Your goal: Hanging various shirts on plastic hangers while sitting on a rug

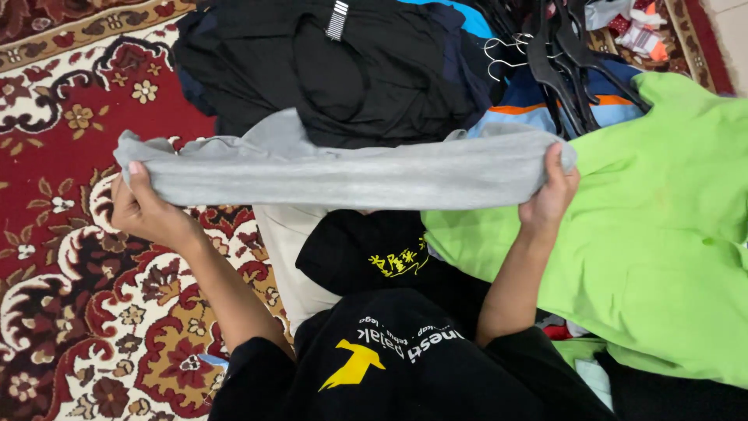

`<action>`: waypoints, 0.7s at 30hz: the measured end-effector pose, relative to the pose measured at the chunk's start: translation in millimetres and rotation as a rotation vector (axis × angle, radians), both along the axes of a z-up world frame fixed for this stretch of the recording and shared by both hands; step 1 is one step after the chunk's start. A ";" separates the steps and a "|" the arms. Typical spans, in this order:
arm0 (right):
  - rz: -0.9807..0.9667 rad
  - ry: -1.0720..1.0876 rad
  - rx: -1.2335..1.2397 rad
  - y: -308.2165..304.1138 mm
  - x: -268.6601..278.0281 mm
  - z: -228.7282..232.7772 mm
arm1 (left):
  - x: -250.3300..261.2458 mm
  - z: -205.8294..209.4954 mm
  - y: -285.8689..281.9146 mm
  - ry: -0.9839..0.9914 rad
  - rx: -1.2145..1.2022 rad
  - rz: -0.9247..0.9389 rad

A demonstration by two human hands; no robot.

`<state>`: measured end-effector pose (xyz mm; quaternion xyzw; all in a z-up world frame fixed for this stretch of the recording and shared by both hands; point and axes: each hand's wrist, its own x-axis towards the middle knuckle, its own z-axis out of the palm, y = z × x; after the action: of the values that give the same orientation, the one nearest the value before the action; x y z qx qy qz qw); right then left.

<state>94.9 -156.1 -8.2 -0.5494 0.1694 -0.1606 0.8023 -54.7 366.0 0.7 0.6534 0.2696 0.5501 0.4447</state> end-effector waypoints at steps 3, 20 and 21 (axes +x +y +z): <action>-0.061 0.060 -0.148 -15.7 2.7 10.6 | 2.7 -5.3 2.0 0.035 -0.037 0.002; 0.355 -0.244 -0.374 -33.2 8.9 -14.5 | 31.9 12.6 -6.9 0.135 0.060 -0.215; 0.504 0.003 -0.579 -29.7 4.5 -13.5 | 29.0 3.7 -3.2 0.302 0.082 -0.221</action>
<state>99.4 -185.8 -21.7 -0.7778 -0.0222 0.0010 0.6281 -25.7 362.7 4.4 0.7717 0.2370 0.4042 0.4300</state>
